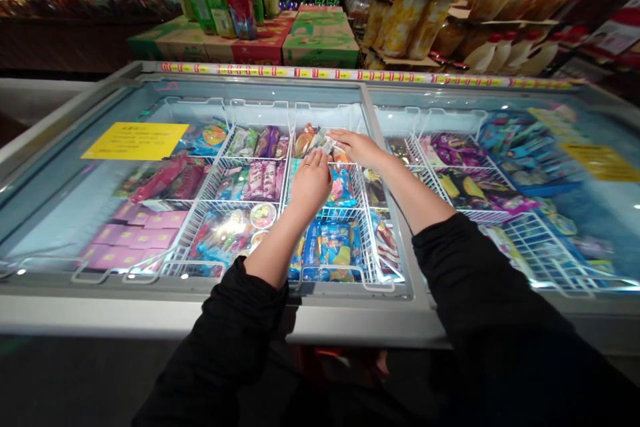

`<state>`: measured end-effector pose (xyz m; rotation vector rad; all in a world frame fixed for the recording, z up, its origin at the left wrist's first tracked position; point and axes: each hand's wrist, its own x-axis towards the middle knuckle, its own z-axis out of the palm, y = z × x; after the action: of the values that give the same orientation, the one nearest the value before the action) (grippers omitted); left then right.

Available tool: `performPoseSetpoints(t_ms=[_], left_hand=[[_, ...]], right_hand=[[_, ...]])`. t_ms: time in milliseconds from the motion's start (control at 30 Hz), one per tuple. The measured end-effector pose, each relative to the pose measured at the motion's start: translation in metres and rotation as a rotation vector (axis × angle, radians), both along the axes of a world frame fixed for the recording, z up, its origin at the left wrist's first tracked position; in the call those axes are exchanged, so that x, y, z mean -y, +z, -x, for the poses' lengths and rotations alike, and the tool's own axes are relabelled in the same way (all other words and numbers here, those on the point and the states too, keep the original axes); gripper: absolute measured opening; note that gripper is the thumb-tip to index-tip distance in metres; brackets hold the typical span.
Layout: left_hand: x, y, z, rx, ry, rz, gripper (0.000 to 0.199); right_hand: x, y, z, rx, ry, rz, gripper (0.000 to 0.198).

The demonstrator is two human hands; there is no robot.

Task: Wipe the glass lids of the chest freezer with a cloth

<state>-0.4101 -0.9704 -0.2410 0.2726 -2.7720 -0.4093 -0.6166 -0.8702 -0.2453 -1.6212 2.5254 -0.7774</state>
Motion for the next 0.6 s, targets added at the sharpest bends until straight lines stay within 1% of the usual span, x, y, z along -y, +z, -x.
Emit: performPoseSetpoints(t_ms=[67,167,233,333,400,467,500,600], left_hand=[[0.000,-0.001,0.001,0.004,0.003,0.000,0.055],[-0.001,-0.002,0.002,0.007,0.007,0.002,0.055],[-0.001,-0.002,0.002,0.000,0.009,0.003,0.055],[-0.003,-0.002,0.001,-0.010,0.015,0.007,0.054],[-0.003,-0.002,0.000,-0.007,0.018,0.010,0.054],[-0.002,-0.001,0.000,-0.004,0.015,0.012,0.053],[-0.001,-0.002,-0.001,-0.006,0.011,0.013,0.053],[0.001,-0.003,0.000,-0.019,-0.006,0.012,0.054]], right_hand=[[-0.022,0.000,-0.010,0.008,0.048,-0.004,0.046],[-0.043,0.002,-0.010,0.022,0.043,-0.014,0.046],[-0.041,0.003,-0.005,0.024,-0.006,-0.016,0.047],[-0.018,0.003,0.001,0.016,-0.109,-0.008,0.045],[-0.003,0.002,-0.003,0.013,-0.148,-0.002,0.044],[0.002,0.001,-0.013,0.015,-0.128,0.003,0.044],[0.000,0.001,-0.019,0.018,-0.100,0.005,0.044],[-0.023,0.000,-0.038,0.039,-0.006,0.005,0.045]])
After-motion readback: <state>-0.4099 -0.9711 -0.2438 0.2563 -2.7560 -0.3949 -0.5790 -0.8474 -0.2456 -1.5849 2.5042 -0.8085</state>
